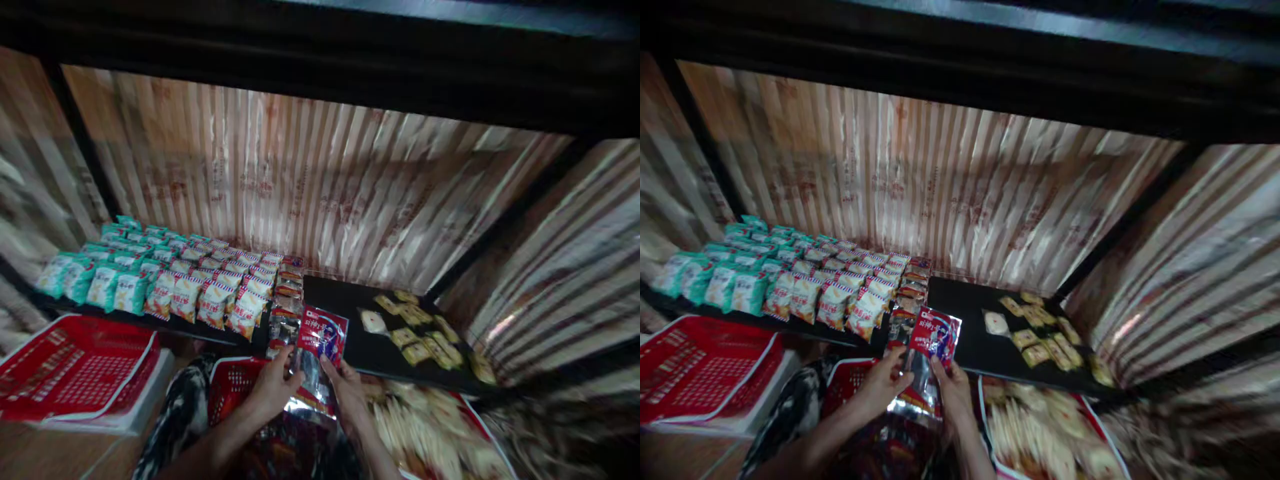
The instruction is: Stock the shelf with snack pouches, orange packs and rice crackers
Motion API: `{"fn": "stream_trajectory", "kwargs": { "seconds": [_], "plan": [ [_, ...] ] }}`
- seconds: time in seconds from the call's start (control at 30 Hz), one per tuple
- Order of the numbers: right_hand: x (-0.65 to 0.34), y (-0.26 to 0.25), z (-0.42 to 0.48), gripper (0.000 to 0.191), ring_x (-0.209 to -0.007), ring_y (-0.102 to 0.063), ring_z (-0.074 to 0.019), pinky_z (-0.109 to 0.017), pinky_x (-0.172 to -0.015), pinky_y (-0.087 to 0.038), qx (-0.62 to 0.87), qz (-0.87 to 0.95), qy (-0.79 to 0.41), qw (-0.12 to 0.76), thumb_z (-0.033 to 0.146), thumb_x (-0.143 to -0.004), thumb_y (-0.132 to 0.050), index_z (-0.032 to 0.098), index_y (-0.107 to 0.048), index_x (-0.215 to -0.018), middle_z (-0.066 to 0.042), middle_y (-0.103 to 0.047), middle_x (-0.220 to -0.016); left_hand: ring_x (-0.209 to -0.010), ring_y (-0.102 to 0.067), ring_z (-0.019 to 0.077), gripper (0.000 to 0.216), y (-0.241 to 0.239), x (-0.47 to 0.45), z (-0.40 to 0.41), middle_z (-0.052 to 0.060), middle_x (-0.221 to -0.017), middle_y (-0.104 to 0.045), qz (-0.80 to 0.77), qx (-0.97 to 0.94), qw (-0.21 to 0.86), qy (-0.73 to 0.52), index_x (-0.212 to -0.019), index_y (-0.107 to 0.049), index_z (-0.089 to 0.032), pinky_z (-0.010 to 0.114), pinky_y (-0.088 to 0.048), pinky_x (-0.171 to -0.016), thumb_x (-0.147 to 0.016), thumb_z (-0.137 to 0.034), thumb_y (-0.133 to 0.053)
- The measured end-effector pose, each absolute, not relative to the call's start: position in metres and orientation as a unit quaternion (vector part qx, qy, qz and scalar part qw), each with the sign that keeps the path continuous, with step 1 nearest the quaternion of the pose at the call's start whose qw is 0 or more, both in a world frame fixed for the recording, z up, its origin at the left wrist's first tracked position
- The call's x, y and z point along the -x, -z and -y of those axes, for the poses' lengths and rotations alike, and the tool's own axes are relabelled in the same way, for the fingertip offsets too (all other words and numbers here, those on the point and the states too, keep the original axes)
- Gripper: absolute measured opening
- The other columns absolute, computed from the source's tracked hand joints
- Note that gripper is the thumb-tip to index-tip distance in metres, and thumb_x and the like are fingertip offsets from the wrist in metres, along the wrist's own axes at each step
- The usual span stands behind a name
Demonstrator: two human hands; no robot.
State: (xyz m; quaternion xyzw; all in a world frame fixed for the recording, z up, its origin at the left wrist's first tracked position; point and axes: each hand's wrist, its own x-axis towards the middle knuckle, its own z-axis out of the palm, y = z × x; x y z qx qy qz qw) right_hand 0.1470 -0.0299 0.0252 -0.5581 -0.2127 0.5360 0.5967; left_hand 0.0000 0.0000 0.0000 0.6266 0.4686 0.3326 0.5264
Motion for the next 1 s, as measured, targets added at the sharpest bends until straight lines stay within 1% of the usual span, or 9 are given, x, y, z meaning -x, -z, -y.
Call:
{"fn": "stream_trajectory", "kwargs": {
  "seconds": [0.13, 0.3, 0.37, 0.47, 0.53, 0.63, 0.7, 0.9, 1.0],
  "plan": [
    [-0.151, -0.024, 0.024, 0.049, -0.059, -0.064, -0.0170, -0.027, -0.056, -0.050, 0.545, 0.231, -0.540, 0.598, 0.049, -0.052, -0.080, 0.018, -0.063, -0.086, 0.000, -0.070, -0.067, -0.097, -0.062, 0.0191, 0.050, 0.006, -0.015, -0.007, 0.006, -0.105, -0.067, -0.461, -0.572, 0.557, -0.387, -0.124, -0.050, -0.018, 0.028, -0.047, -0.087, -0.075, -0.020, -0.059],
    [-0.158, -0.016, -0.008, 0.069, -0.081, -0.067, -0.0224, -0.031, -0.068, -0.054, 0.564, 0.260, -0.476, 0.623, 0.051, -0.055, -0.077, 0.022, -0.052, -0.112, -0.002, -0.072, -0.085, -0.098, -0.062, 0.0178, 0.054, -0.003, -0.028, -0.042, 0.005, -0.107, -0.067, -0.474, -0.554, 0.543, -0.416, -0.129, -0.044, -0.019, 0.027, -0.046, -0.089, -0.076, -0.016, -0.056],
    [-0.162, -0.016, -0.032, 0.075, -0.083, -0.067, -0.0231, -0.031, -0.070, -0.054, 0.571, 0.274, -0.454, 0.627, 0.051, -0.055, -0.076, 0.021, -0.048, -0.118, -0.003, -0.072, -0.087, -0.099, -0.062, 0.0171, 0.054, -0.014, -0.033, -0.061, 0.006, -0.107, -0.066, -0.483, -0.559, 0.525, -0.424, -0.130, -0.043, -0.017, 0.027, -0.045, -0.090, -0.077, -0.013, -0.053],
    [-0.168, -0.016, -0.076, 0.084, -0.081, -0.067, -0.0219, -0.030, -0.069, -0.053, 0.581, 0.293, -0.418, 0.635, 0.050, -0.055, -0.075, 0.019, -0.042, -0.126, -0.003, -0.070, -0.089, -0.108, -0.057, 0.0174, 0.059, -0.032, -0.041, -0.087, 0.010, -0.119, -0.060, -0.507, -0.565, 0.474, -0.446, -0.132, -0.041, -0.013, 0.027, -0.042, -0.096, -0.074, -0.007, -0.051],
    [-0.173, -0.015, -0.105, 0.087, -0.077, -0.066, -0.0204, -0.029, -0.066, -0.053, 0.588, 0.310, -0.396, 0.633, 0.049, -0.057, -0.072, 0.019, -0.038, -0.132, -0.002, -0.069, -0.087, -0.114, -0.053, 0.0173, 0.059, -0.039, -0.048, -0.102, 0.011, -0.125, -0.054, -0.535, -0.564, 0.436, -0.453, -0.130, -0.043, -0.013, 0.027, -0.039, -0.099, -0.072, -0.003, -0.050],
    [-0.178, -0.010, -0.144, 0.082, -0.069, -0.065, -0.0186, -0.028, -0.062, -0.052, 0.614, 0.354, -0.358, 0.609, 0.048, -0.063, -0.066, 0.019, -0.036, -0.135, 0.000, -0.067, -0.078, -0.115, -0.052, 0.0169, 0.045, -0.037, -0.060, -0.118, 0.010, -0.120, -0.055, -0.564, -0.571, 0.395, -0.448, -0.113, -0.058, -0.015, 0.027, -0.039, -0.101, -0.072, 0.000, -0.048],
    [-0.180, -0.006, -0.164, 0.077, -0.068, -0.064, -0.0184, -0.028, -0.062, -0.051, 0.631, 0.384, -0.331, 0.587, 0.046, -0.066, -0.063, 0.018, -0.038, -0.134, 0.000, -0.066, -0.076, -0.115, -0.052, 0.0176, 0.038, -0.031, -0.068, -0.128, 0.011, -0.120, -0.054, -0.576, -0.568, 0.382, -0.447, -0.103, -0.064, -0.014, 0.027, -0.040, -0.100, -0.073, 0.001, -0.046],
    [-0.182, 0.001, -0.204, 0.060, -0.084, -0.065, -0.0212, -0.030, -0.074, -0.051, 0.667, 0.469, -0.267, 0.513, 0.040, -0.071, -0.055, 0.016, -0.049, -0.126, -0.008, -0.069, -0.098, -0.121, -0.049, 0.0242, 0.037, -0.015, -0.078, -0.157, 0.020, -0.131, -0.044, -0.621, -0.513, 0.388, -0.448, -0.108, -0.062, -0.005, 0.031, -0.039, -0.103, -0.077, -0.002, -0.043],
    [-0.182, 0.000, -0.212, 0.054, -0.086, -0.065, -0.0198, -0.030, -0.077, -0.050, 0.684, 0.509, -0.231, 0.468, 0.038, -0.076, -0.048, 0.018, -0.050, -0.127, -0.006, -0.068, -0.104, -0.122, -0.048, 0.0247, 0.037, -0.014, -0.077, -0.167, 0.020, -0.130, -0.045, -0.632, -0.513, 0.370, -0.448, -0.107, -0.063, -0.005, 0.030, -0.037, -0.104, -0.076, -0.002, -0.043]
  ]
}}
